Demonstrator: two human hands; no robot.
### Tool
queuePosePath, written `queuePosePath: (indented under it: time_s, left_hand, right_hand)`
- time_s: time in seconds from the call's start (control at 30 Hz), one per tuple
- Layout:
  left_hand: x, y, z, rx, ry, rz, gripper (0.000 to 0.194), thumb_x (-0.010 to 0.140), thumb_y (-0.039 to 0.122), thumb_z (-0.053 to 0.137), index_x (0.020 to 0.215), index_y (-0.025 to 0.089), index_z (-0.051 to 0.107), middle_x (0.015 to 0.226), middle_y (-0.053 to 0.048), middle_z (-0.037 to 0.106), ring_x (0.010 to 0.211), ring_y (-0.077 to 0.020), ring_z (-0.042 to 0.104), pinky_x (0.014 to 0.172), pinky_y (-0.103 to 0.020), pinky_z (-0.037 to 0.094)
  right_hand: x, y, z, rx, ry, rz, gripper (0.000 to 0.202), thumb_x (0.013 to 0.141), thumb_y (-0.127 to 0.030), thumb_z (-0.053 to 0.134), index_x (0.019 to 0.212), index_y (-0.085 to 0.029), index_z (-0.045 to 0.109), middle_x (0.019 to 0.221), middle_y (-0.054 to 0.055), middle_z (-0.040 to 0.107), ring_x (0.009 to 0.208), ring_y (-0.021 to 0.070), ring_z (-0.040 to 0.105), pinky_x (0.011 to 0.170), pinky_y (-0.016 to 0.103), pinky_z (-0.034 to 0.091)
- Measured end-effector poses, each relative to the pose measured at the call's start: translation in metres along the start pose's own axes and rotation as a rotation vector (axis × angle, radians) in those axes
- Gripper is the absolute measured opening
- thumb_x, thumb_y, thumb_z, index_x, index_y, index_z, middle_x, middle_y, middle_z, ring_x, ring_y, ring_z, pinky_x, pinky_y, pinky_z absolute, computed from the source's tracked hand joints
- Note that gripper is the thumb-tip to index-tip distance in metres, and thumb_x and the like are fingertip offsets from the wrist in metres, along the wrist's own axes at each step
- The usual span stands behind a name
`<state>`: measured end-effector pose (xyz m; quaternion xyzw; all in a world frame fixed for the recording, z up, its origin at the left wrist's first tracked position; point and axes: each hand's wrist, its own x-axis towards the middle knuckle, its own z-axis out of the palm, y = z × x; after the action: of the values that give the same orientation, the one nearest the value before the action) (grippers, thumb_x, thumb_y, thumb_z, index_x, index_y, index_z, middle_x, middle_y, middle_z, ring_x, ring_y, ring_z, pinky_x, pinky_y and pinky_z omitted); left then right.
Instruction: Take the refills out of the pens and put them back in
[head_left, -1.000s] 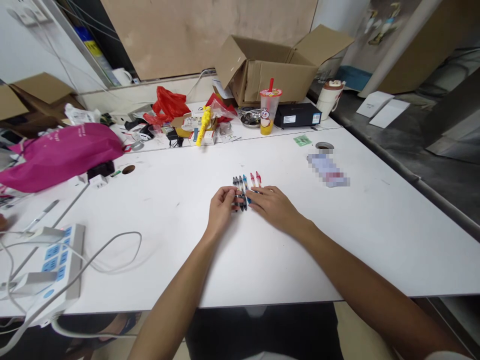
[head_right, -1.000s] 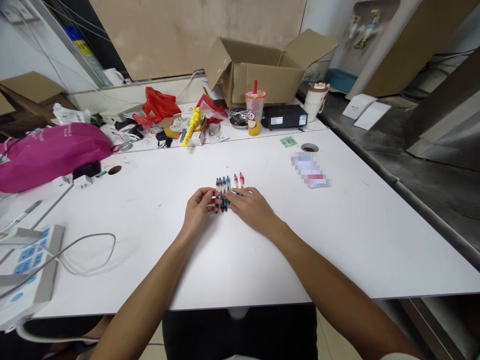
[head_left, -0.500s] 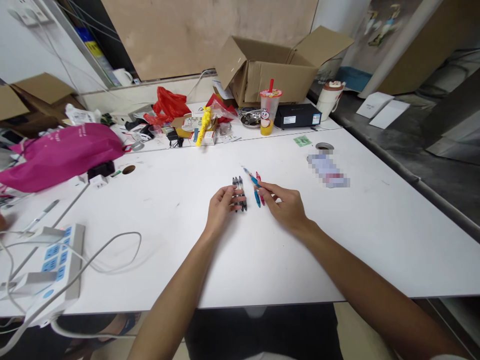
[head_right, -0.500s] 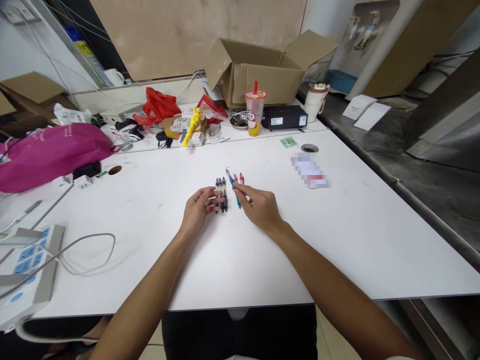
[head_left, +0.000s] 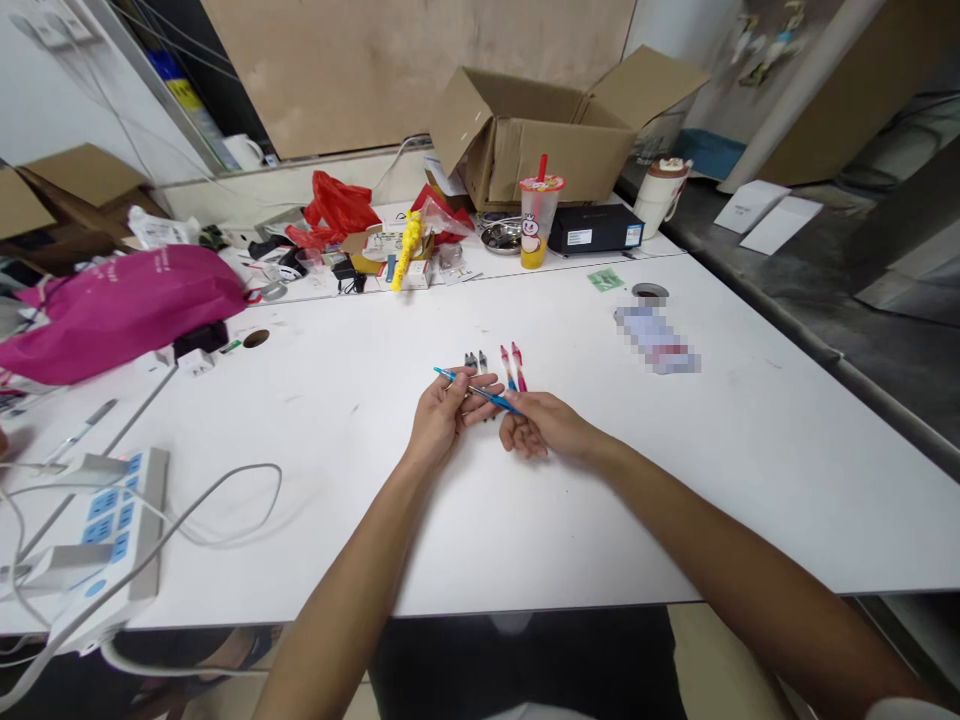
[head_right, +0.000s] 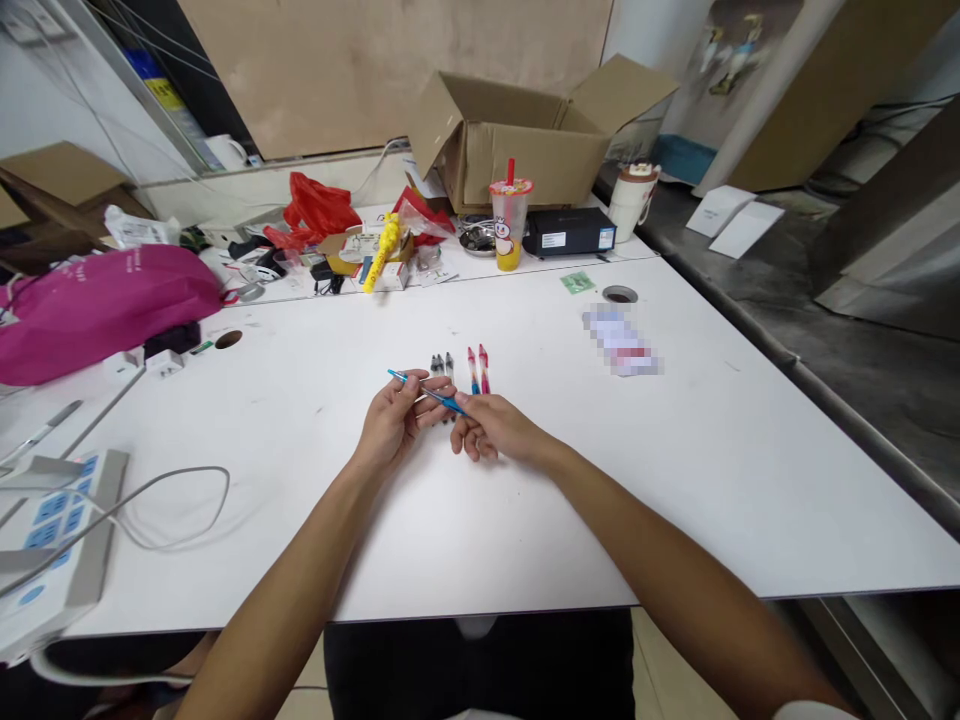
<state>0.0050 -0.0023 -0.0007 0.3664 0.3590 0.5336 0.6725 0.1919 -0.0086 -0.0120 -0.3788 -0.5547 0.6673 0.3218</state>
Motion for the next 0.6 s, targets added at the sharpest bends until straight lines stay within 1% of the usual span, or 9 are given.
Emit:
queuePosePath:
  time_s: [0.03,0.1,0.17,0.27,0.33,0.4,0.47,0.53,0.6]
  left_hand:
    - [-0.0006,-0.0013,0.0009,0.016,-0.004,0.0,0.034,0.086,0.042,0.077,0.101,0.015,0.062,0.11,-0.014,0.077,0.096,-0.0238,0.077,0.082,-0.034,0.063]
    - [-0.0012,-0.0042,0.0026,0.043,0.021,0.011,0.034,0.085,0.044,0.077,0.097,0.016,0.062,0.108,-0.013,0.077,0.096,-0.0232,0.077,0.083,-0.034,0.063]
    - [-0.0013,-0.0068,0.0038,0.066,0.063,0.029,0.035,0.085,0.045,0.078,0.096,0.015,0.062,0.106,-0.013,0.078,0.093,-0.021,0.077,0.086,-0.033,0.062]
    - [-0.0003,-0.0091,0.004,0.091,0.102,0.04,0.036,0.084,0.046,0.078,0.095,0.015,0.062,0.104,-0.014,0.078,0.09,-0.0193,0.077,0.087,-0.031,0.061]
    - [0.0012,-0.0093,0.003,0.094,0.115,0.046,0.037,0.084,0.047,0.077,0.095,0.015,0.062,0.105,-0.014,0.078,0.09,-0.0192,0.077,0.085,-0.03,0.062]
    - [0.0028,-0.0089,0.0016,0.084,0.121,0.054,0.037,0.085,0.047,0.076,0.096,0.015,0.062,0.109,-0.015,0.078,0.091,-0.0195,0.077,0.084,-0.029,0.062]
    - [0.004,-0.0085,0.0006,0.061,0.121,0.053,0.036,0.086,0.046,0.076,0.098,0.015,0.062,0.113,-0.016,0.077,0.094,-0.0205,0.077,0.084,-0.029,0.062]
    - [0.0045,-0.0084,0.0005,0.038,0.117,0.039,0.035,0.087,0.045,0.076,0.099,0.016,0.061,0.117,-0.016,0.076,0.098,-0.0217,0.077,0.084,-0.029,0.062]
    - [0.0043,-0.0088,0.0011,0.032,0.116,0.025,0.034,0.087,0.044,0.075,0.099,0.016,0.061,0.12,-0.017,0.074,0.097,-0.0214,0.077,0.083,-0.029,0.062]
  right_hand:
    - [0.0005,0.0001,-0.0012,-0.022,-0.018,0.028,0.051,0.098,-0.065,0.045,0.096,-0.018,0.065,0.068,0.004,0.067,0.047,0.0113,0.05,0.042,0.026,0.034]
    - [-0.0001,-0.0001,-0.0035,-0.095,0.01,0.01,0.047,0.099,-0.06,0.046,0.093,-0.018,0.066,0.065,0.001,0.065,0.046,0.0102,0.047,0.048,0.027,0.038]
    - [-0.0022,-0.0005,-0.0047,-0.188,0.076,-0.068,0.039,0.099,-0.055,0.049,0.096,-0.02,0.065,0.067,0.0,0.064,0.051,0.0106,0.047,0.054,0.028,0.04]
    - [-0.006,-0.0011,-0.0036,-0.404,0.189,-0.215,0.026,0.095,-0.048,0.059,0.097,-0.023,0.064,0.073,-0.001,0.064,0.06,0.0131,0.052,0.06,0.029,0.04]
    - [-0.0077,-0.0012,-0.0016,-0.509,0.251,-0.262,0.024,0.096,-0.047,0.058,0.103,-0.024,0.065,0.076,-0.001,0.066,0.063,0.0144,0.054,0.062,0.03,0.04]
    - [-0.0082,-0.0009,0.0003,-0.52,0.281,-0.246,0.03,0.1,-0.05,0.05,0.102,-0.024,0.066,0.074,0.0,0.066,0.06,0.0144,0.052,0.061,0.031,0.041]
    - [-0.0076,0.0001,0.0011,-0.495,0.289,-0.204,0.039,0.102,-0.053,0.043,0.092,-0.023,0.066,0.07,0.0,0.064,0.056,0.0141,0.051,0.059,0.031,0.041]
    - [-0.0061,0.0016,0.0007,-0.46,0.295,-0.204,0.037,0.1,-0.053,0.048,0.088,-0.022,0.064,0.076,0.002,0.066,0.06,0.0148,0.054,0.062,0.032,0.044]
    - [-0.0042,0.0034,-0.0002,-0.41,0.322,-0.248,0.026,0.094,-0.049,0.059,0.095,-0.023,0.061,0.092,0.004,0.07,0.071,0.0163,0.06,0.067,0.032,0.048]
